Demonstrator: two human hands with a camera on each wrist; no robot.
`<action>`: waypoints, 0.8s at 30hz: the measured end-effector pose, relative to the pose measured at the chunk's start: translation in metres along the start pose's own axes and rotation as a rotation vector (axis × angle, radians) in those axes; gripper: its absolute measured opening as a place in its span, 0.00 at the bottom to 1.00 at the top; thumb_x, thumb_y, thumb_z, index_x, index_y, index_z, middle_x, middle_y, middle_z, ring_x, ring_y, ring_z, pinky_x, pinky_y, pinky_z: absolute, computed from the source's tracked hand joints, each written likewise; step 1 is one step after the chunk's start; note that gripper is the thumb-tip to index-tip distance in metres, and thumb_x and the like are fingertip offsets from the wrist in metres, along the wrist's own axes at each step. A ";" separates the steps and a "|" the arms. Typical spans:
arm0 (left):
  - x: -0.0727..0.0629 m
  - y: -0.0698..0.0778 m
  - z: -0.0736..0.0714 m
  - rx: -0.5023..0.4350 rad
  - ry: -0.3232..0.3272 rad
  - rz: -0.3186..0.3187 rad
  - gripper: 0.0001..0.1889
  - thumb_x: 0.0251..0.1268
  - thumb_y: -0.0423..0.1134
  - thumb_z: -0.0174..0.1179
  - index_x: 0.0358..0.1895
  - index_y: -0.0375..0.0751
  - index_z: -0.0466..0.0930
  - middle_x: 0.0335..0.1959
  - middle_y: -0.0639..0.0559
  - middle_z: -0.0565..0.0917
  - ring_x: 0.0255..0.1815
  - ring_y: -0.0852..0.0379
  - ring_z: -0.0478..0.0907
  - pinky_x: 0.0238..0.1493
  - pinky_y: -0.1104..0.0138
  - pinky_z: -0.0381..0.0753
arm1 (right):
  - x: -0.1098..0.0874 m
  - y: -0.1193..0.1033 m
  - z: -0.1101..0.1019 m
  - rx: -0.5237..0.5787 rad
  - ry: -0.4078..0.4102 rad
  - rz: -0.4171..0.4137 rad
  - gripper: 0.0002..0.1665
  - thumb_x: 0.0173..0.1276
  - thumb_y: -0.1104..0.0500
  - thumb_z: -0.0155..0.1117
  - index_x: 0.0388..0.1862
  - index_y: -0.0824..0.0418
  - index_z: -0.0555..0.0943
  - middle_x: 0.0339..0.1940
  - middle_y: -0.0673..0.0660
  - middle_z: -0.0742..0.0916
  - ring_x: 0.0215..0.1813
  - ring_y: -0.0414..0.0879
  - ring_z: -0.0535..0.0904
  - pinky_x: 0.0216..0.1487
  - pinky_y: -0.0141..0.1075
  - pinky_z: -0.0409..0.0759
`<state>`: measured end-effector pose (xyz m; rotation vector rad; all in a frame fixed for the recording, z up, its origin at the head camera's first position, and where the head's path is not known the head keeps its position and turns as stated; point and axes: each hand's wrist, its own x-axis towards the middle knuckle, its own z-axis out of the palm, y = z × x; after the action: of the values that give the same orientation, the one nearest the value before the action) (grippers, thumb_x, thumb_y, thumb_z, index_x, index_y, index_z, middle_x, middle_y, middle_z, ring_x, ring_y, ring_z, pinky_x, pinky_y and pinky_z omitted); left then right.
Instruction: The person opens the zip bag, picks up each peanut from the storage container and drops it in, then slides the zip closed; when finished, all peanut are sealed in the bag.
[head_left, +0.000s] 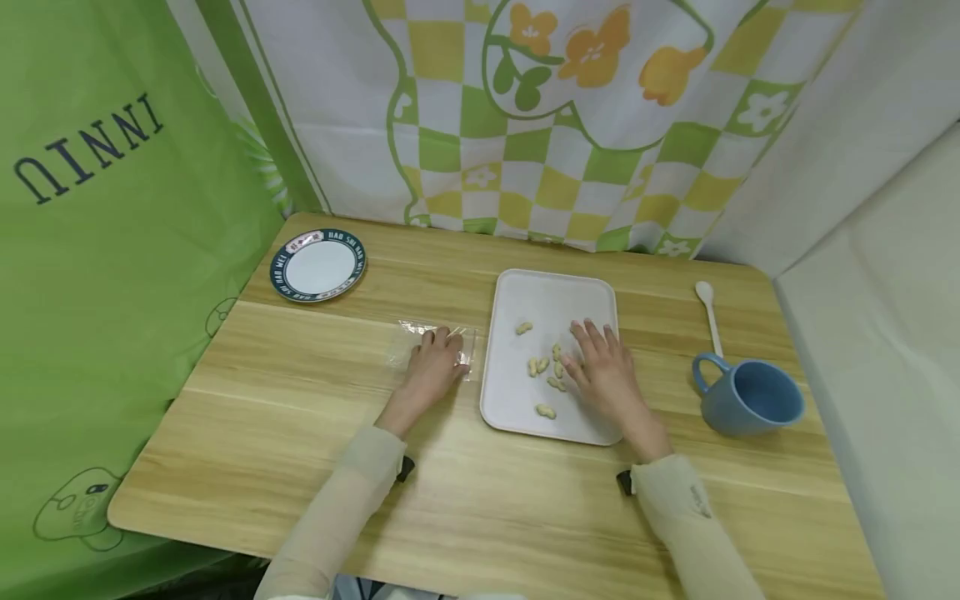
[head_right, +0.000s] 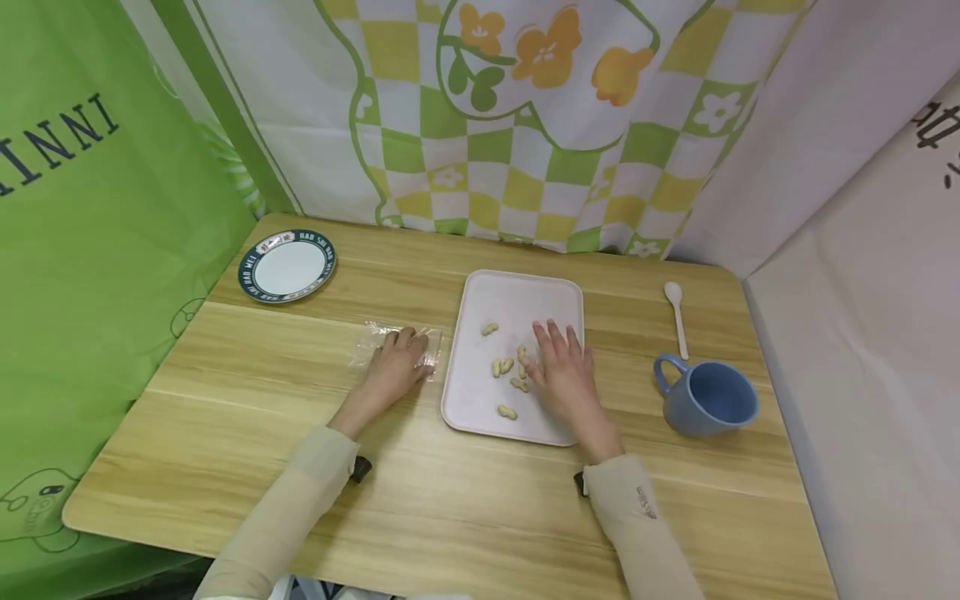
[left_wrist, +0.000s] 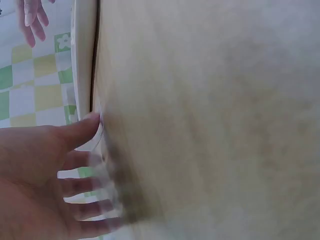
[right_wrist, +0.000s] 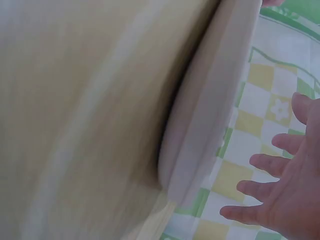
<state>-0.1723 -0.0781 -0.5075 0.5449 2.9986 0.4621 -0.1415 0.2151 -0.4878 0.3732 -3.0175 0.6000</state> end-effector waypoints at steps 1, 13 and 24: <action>0.000 0.000 0.001 -0.007 0.004 -0.004 0.28 0.62 0.48 0.63 0.61 0.35 0.73 0.60 0.37 0.71 0.59 0.39 0.66 0.50 0.48 0.77 | -0.001 -0.002 0.001 0.005 -0.005 -0.002 0.36 0.75 0.49 0.52 0.75 0.61 0.56 0.75 0.68 0.60 0.74 0.71 0.48 0.65 0.71 0.48; -0.008 -0.004 0.004 -0.148 0.163 -0.029 0.23 0.60 0.36 0.66 0.60 0.43 0.77 0.57 0.41 0.76 0.49 0.43 0.76 0.43 0.53 0.81 | -0.011 -0.038 0.004 0.142 0.043 -0.161 0.33 0.71 0.53 0.59 0.70 0.65 0.65 0.73 0.67 0.64 0.73 0.66 0.54 0.69 0.63 0.53; -0.026 0.003 -0.005 -0.301 0.246 0.020 0.24 0.66 0.42 0.61 0.64 0.41 0.73 0.56 0.42 0.78 0.52 0.43 0.77 0.47 0.52 0.81 | -0.003 -0.077 0.002 0.503 -0.013 -0.109 0.21 0.75 0.52 0.54 0.60 0.60 0.77 0.59 0.57 0.80 0.61 0.53 0.75 0.59 0.50 0.75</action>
<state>-0.1479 -0.0856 -0.5017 0.5260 3.0602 1.0314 -0.1203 0.1455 -0.4612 0.5536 -2.7961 1.3466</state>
